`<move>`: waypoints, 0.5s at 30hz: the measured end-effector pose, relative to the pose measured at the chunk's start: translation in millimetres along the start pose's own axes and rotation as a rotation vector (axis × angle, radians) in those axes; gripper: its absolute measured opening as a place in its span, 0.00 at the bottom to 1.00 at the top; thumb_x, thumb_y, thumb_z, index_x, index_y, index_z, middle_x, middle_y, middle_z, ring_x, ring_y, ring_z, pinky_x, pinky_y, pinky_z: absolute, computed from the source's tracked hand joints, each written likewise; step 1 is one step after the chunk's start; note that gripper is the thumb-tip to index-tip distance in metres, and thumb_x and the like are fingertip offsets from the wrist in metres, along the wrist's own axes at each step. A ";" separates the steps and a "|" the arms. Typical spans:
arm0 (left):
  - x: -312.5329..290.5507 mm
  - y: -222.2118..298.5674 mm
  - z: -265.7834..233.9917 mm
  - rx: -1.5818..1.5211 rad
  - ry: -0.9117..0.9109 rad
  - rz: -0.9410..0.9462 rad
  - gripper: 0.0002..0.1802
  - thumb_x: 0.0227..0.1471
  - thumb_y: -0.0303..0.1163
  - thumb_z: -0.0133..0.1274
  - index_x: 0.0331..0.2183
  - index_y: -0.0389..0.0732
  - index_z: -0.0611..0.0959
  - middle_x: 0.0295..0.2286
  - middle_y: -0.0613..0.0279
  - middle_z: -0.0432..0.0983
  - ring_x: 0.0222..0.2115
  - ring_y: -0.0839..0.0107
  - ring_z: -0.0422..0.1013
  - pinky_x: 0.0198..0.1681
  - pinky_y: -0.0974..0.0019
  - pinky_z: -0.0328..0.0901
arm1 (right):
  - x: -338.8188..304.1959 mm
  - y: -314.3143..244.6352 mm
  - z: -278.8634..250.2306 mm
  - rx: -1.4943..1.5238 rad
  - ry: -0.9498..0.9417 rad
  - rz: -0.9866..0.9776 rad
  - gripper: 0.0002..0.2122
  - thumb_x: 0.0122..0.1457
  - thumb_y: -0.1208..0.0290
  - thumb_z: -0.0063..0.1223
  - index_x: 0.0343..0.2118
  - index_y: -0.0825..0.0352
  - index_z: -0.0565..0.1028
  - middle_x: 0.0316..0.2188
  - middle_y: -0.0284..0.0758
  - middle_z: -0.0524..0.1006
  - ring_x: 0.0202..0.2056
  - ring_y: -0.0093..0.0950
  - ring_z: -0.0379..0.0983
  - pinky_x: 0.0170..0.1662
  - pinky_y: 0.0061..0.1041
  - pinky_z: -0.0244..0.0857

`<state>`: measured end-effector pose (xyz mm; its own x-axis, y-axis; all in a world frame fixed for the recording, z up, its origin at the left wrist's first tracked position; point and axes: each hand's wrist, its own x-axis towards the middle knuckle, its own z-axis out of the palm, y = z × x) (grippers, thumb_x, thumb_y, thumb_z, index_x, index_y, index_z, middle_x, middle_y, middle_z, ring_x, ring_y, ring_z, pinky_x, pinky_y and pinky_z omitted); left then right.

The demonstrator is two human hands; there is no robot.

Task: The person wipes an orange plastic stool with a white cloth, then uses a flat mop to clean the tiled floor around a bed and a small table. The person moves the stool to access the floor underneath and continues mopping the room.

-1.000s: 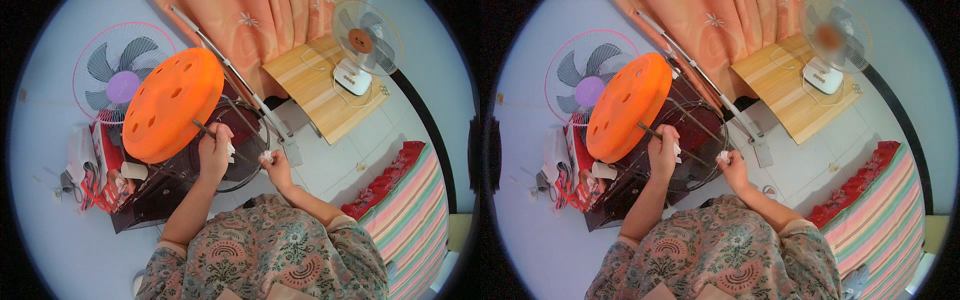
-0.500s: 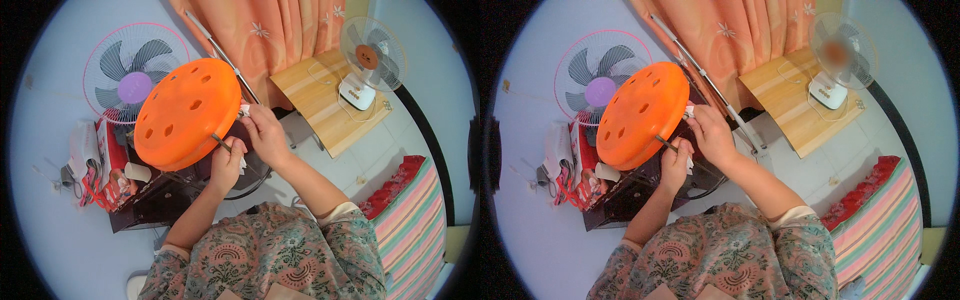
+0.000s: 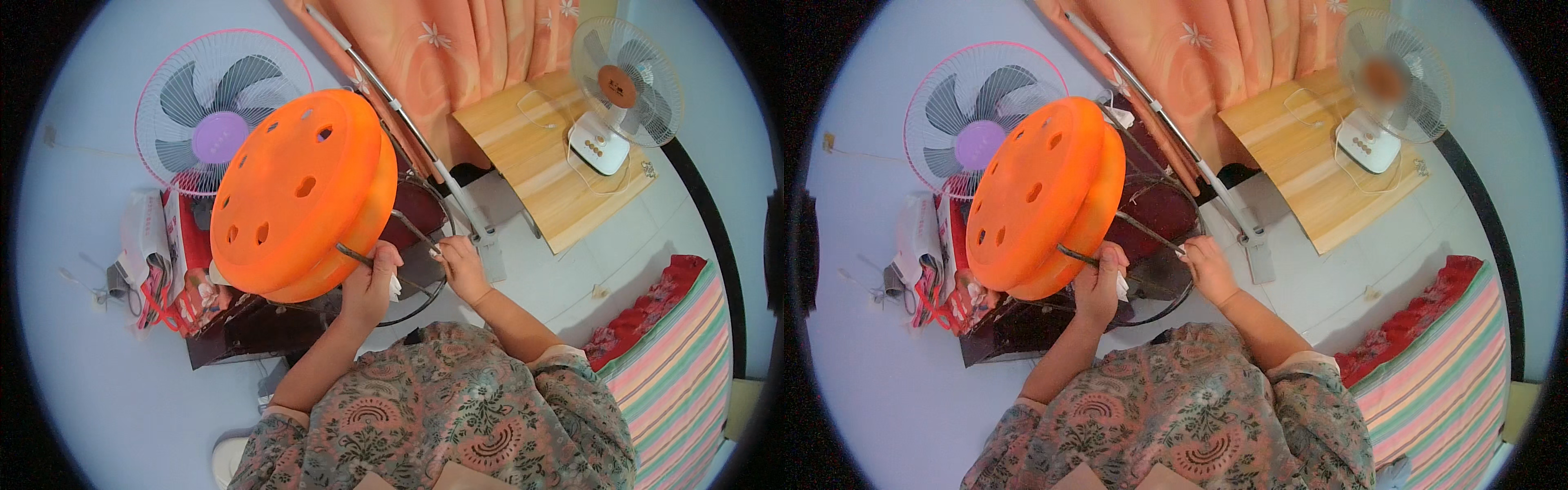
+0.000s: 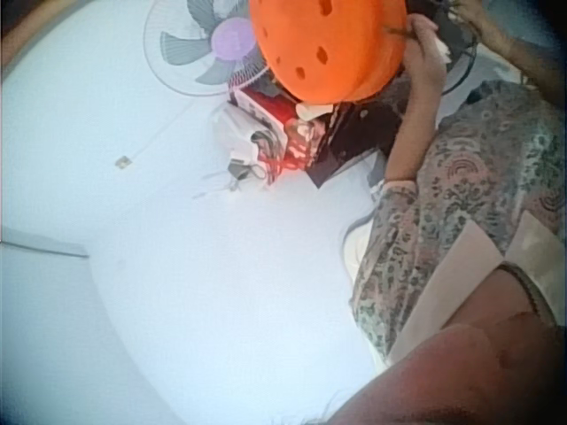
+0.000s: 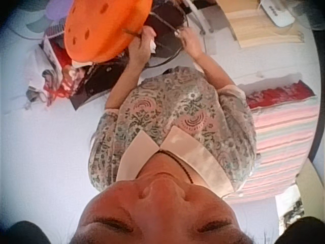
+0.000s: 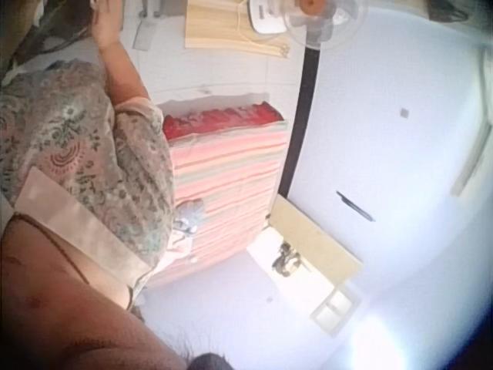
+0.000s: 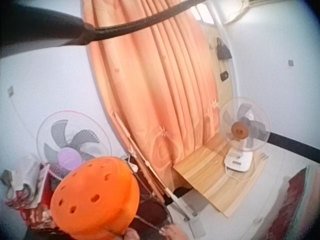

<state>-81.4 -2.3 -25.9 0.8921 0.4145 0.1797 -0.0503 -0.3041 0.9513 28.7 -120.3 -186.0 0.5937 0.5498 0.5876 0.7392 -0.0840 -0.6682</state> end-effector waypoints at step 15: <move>-18.3 -8.7 -13.6 -0.438 0.020 -0.119 0.46 0.36 0.76 0.33 0.33 0.38 0.71 0.25 0.65 0.67 0.19 0.78 0.61 0.22 0.76 0.54 | 96.5 89.6 39.1 -0.118 -0.059 0.606 0.12 0.55 0.64 0.46 0.29 0.68 0.75 0.29 0.47 0.74 0.32 0.45 0.70 0.35 0.38 0.64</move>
<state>-103.4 4.4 -34.1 0.8945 0.4425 0.0636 -0.1370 0.1360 0.9812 139.8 -42.3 -207.0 0.9027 0.4206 0.0908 0.3084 -0.4854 -0.8181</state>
